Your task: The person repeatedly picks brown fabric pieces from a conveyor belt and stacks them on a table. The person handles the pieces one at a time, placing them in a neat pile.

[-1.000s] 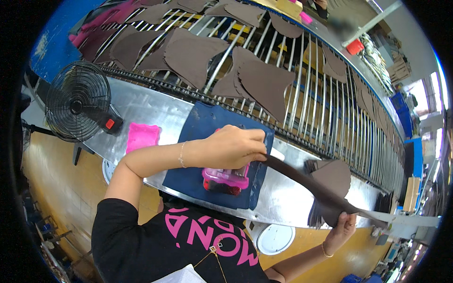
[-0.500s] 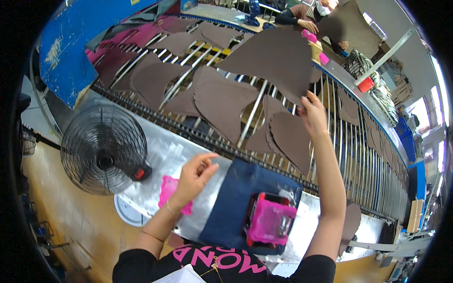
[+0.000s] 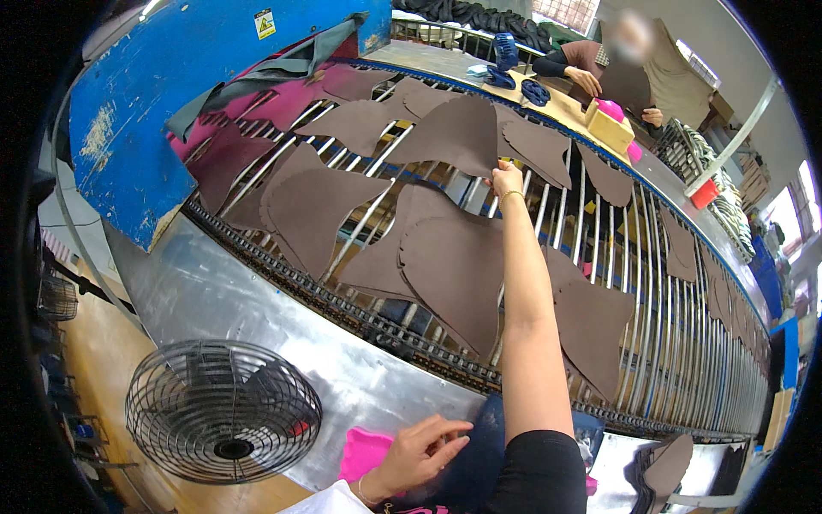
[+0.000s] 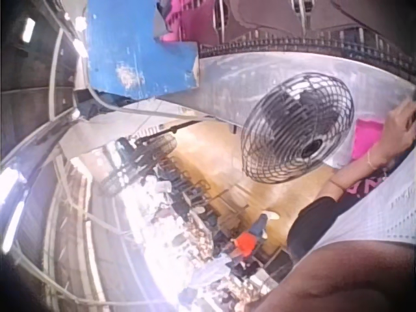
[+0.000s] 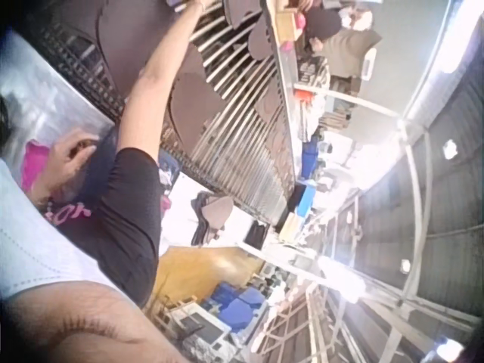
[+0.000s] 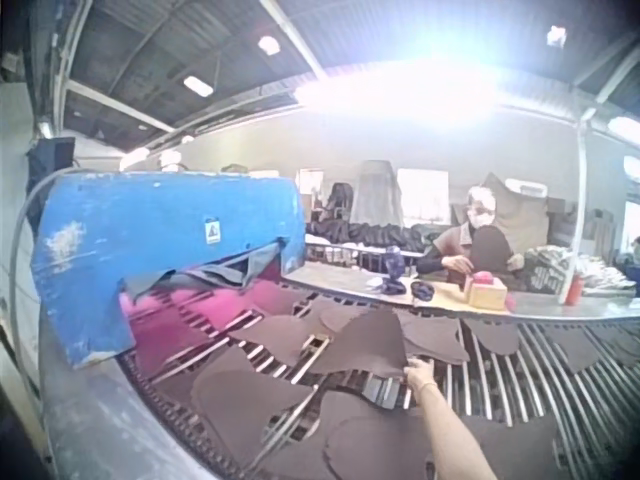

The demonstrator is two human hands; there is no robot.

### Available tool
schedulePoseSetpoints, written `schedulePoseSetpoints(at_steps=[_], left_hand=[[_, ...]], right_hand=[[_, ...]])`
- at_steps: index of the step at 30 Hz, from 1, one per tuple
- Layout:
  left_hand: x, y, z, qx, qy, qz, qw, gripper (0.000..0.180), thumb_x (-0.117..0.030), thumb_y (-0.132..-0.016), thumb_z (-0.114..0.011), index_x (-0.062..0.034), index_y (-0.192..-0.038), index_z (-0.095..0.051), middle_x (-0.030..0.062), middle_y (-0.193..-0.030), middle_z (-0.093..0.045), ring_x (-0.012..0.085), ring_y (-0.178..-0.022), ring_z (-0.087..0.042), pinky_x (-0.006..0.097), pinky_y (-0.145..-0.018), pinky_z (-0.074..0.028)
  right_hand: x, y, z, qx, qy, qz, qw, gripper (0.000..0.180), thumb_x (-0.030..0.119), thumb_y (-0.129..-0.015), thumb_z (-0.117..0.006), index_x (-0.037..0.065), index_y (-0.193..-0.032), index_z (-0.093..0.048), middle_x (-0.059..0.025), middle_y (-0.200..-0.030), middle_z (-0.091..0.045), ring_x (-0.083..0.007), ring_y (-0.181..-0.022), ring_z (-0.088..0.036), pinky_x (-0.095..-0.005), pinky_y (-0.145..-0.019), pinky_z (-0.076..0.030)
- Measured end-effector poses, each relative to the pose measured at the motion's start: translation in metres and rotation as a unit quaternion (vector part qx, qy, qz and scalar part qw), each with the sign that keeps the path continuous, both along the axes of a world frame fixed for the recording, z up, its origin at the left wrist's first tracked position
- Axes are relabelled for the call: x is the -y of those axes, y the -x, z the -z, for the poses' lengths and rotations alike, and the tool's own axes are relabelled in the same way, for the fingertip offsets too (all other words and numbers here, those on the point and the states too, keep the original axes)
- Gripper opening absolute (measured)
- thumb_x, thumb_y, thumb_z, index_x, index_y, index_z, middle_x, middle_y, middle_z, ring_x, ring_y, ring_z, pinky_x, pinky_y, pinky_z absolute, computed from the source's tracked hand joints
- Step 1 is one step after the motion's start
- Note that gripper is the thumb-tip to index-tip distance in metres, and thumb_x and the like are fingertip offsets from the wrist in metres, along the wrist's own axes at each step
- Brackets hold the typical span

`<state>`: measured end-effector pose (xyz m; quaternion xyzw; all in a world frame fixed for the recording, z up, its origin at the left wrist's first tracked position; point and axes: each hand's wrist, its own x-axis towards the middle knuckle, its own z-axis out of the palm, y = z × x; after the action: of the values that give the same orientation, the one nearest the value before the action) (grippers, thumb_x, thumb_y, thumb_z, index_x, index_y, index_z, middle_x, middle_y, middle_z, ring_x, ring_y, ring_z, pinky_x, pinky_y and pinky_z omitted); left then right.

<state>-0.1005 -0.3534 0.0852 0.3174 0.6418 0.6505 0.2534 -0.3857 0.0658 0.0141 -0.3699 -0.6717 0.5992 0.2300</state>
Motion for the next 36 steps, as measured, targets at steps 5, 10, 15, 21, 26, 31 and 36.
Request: schedulePoseSetpoints(at_steps=[5, 10, 15, 21, 26, 31, 36], left_hand=[[0.001, 0.003, 0.002, 0.06, 0.007, 0.001, 0.998, 0.022, -0.012, -0.087, -0.065, -0.007, -0.108, -0.064, 0.0061, -0.078, -0.058, 0.0121, -0.052, -0.051, 0.026, -0.051, -0.043], [-0.001, 0.001, 0.004, 0.039, 0.004, -0.004, 0.999, 0.021, -0.013, -0.087, -0.065, -0.0081, -0.108, -0.065, 0.0053, -0.078, -0.058, 0.0108, -0.052, -0.05, 0.025, -0.051, -0.042], [-0.001, -0.002, 0.005, 0.016, 0.022, -0.031, 0.999, 0.02, -0.013, -0.087, -0.065, -0.0083, -0.106, -0.066, 0.0047, -0.075, -0.056, 0.0101, -0.05, -0.047, 0.025, -0.049, -0.039], [-0.007, -0.009, 0.007, -0.033, 0.019, -0.061, 0.997, 0.015, -0.011, -0.089, -0.062, -0.0071, -0.103, -0.066, 0.003, -0.075, -0.055, 0.0094, -0.054, -0.044, 0.025, -0.05, -0.037], [-0.007, -0.019, 0.007, 0.049, -0.036, -0.067, 0.996, 0.021, -0.007, -0.094, -0.053, -0.0067, -0.114, -0.061, 0.0006, -0.081, -0.056, 0.0043, -0.057, -0.043, 0.018, -0.051, -0.036], [-0.009, -0.021, 0.006, 0.026, -0.052, -0.061, 0.996, 0.023, -0.012, -0.095, -0.053, -0.0065, -0.117, -0.057, -0.0021, -0.069, -0.05, 0.0031, -0.052, -0.04, 0.018, -0.045, -0.032], [-0.002, -0.035, 0.004, 0.004, -0.029, -0.127, 0.991, 0.023, -0.013, -0.095, -0.053, -0.0056, -0.117, -0.057, -0.0018, -0.068, -0.049, 0.0028, -0.051, -0.039, 0.018, -0.044, -0.031]], right_hand=[[-0.026, 0.033, 0.052, 0.046, -0.138, 0.022, 0.989, 0.033, 0.002, -0.078, -0.055, 0.005, -0.107, -0.068, -0.0092, -0.098, -0.069, -0.0168, -0.07, -0.068, -0.0271, -0.06, -0.055], [-0.082, 0.002, 0.07, 0.116, -0.144, 0.034, 0.982, 0.046, 0.028, -0.077, -0.069, 0.008, -0.118, -0.062, -0.0127, -0.114, -0.065, -0.0251, -0.103, -0.063, -0.0339, -0.092, -0.047], [-0.019, -0.072, -0.019, 0.149, -0.28, -0.12, 0.941, 0.039, 0.017, -0.083, -0.066, 0.002, -0.117, -0.058, -0.0084, -0.096, -0.066, -0.015, -0.083, -0.061, -0.0286, -0.077, -0.049], [0.044, -0.288, -0.14, 0.166, -0.259, -0.266, 0.914, 0.033, 0.019, -0.088, -0.063, 0.001, -0.115, -0.06, -0.0053, -0.106, -0.064, -0.0127, -0.093, -0.057, -0.0281, -0.083, -0.047], [0.04, -0.523, -0.168, 0.237, -0.391, -0.082, 0.886, 0.034, 0.02, -0.084, -0.063, 0.004, -0.113, -0.062, -0.0122, -0.103, -0.063, -0.0234, -0.1, -0.058, -0.0332, -0.087, -0.045], [0.044, -0.766, -0.121, 0.493, -0.385, 0.269, 0.732, 0.035, 0.027, -0.08, -0.069, 0.01, -0.11, -0.065, -0.0145, -0.111, -0.06, -0.0328, -0.107, -0.056, -0.043, -0.088, -0.047], [0.063, -0.904, -0.067, 0.604, -0.196, 0.464, 0.618, 0.063, 0.048, -0.079, -0.067, 0.005, -0.123, -0.055, -0.0174, -0.128, -0.051, -0.0368, -0.114, -0.053, -0.0571, -0.088, -0.045]])
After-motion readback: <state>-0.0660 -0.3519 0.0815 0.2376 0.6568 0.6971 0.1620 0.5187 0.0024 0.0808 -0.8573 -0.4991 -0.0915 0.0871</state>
